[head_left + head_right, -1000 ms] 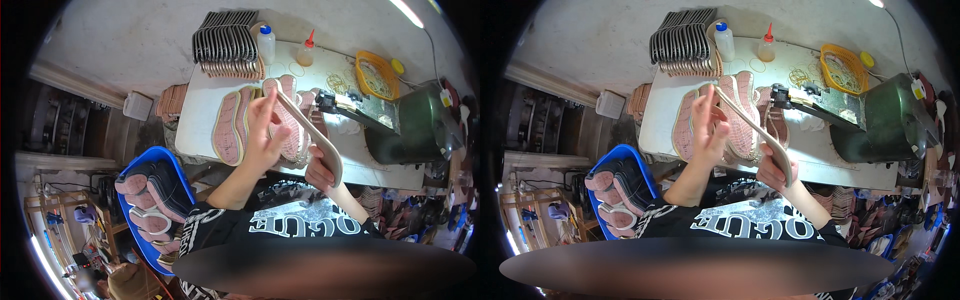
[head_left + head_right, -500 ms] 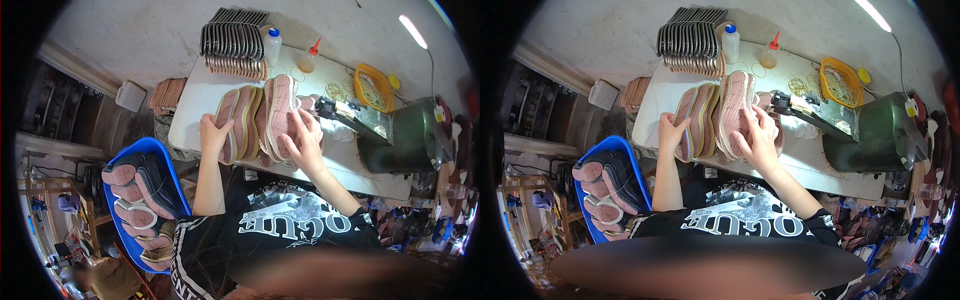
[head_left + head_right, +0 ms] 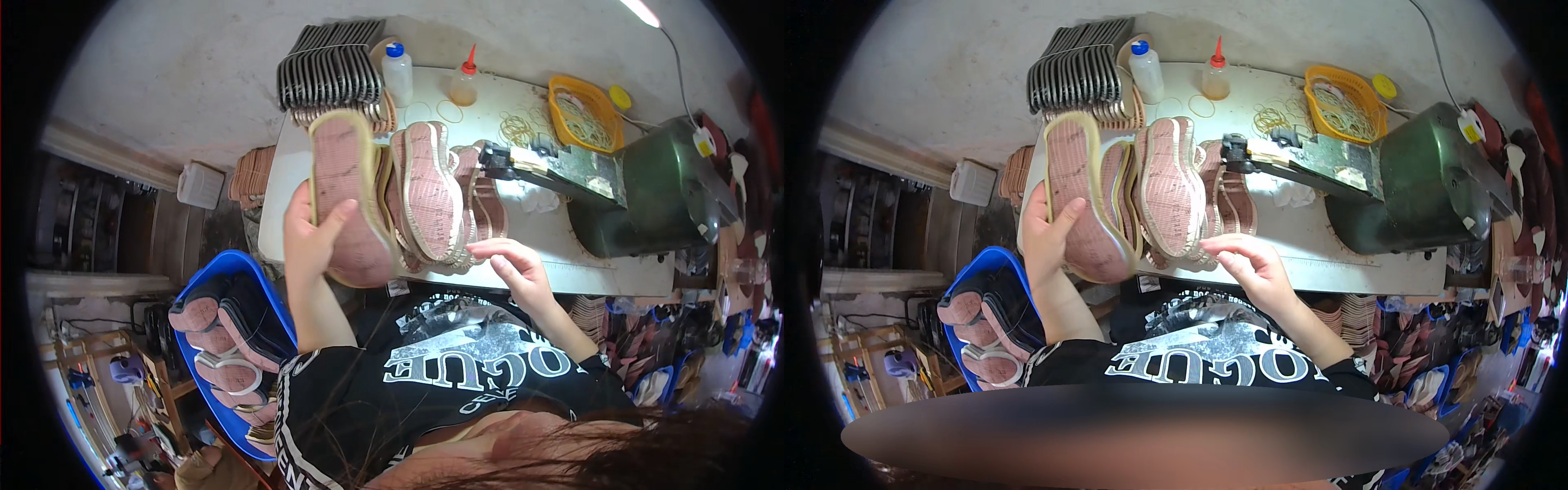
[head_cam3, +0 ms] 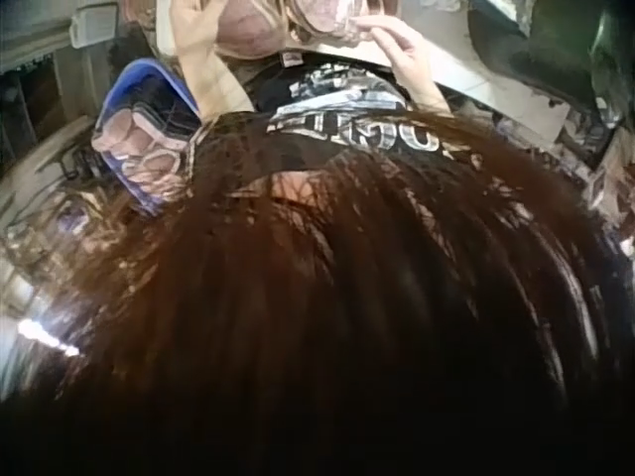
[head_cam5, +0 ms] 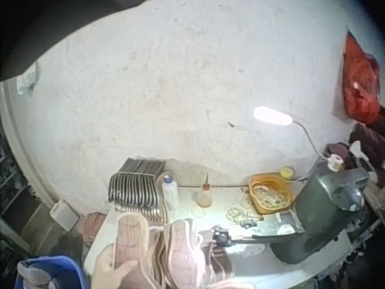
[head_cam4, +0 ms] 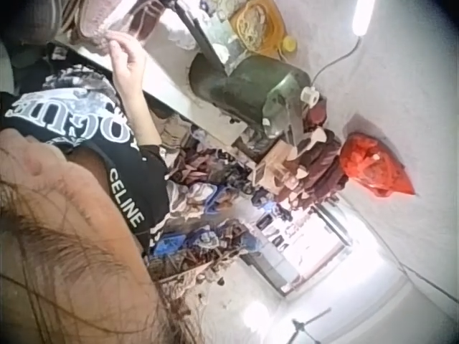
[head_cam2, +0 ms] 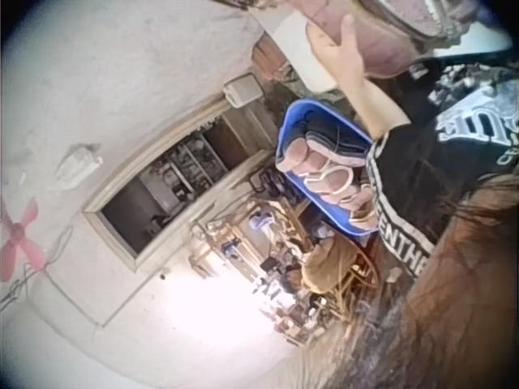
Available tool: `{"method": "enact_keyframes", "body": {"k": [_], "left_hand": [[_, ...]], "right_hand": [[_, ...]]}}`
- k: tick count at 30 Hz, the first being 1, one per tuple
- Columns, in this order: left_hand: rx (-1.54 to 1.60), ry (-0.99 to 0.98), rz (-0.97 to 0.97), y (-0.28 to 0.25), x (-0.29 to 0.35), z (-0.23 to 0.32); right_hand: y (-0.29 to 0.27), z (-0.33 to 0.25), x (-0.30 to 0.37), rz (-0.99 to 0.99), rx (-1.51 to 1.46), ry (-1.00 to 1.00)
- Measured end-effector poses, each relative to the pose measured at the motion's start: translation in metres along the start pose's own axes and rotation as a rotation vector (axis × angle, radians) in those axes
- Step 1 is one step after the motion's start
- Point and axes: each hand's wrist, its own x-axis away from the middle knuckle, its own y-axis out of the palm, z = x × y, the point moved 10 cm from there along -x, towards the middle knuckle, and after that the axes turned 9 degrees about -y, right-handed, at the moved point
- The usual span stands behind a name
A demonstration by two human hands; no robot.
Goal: Applying glue and assembling shoe soles and borders in a factory workshop.
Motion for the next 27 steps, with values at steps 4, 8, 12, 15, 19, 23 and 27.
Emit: {"method": "enact_keyframes", "body": {"k": [4, 8, 12, 15, 19, 23, 27], "left_hand": [[0.157, -0.007, -0.243, 0.113, 0.01, -0.008], [0.36, -0.218, -0.519, 0.176, 0.012, -0.043], [0.337, -0.255, -0.656, 0.212, 0.023, -0.048], [0.239, -0.189, -0.682, 0.217, 0.023, -0.048], [0.074, -0.047, -0.508, 0.2, 0.016, -0.038], [-0.006, -0.033, -0.465, 0.202, 0.009, -0.031], [-0.053, 0.024, -0.393, 0.21, -0.004, -0.013]], "right_hand": [[0.011, -0.01, -0.016, -0.011, -0.267, -0.086], [0.005, 0.019, -0.017, 0.143, -0.92, 0.093], [-0.009, 0.032, -0.014, 0.091, -1.048, 0.076], [-0.02, 0.036, -0.009, -0.095, -0.739, 0.118], [-0.041, 0.0, -0.015, 0.012, -0.451, 0.195], [-0.058, -0.011, -0.018, 0.162, -0.095, 0.087], [-0.057, -0.034, -0.027, 0.123, 0.124, 0.009]]}}
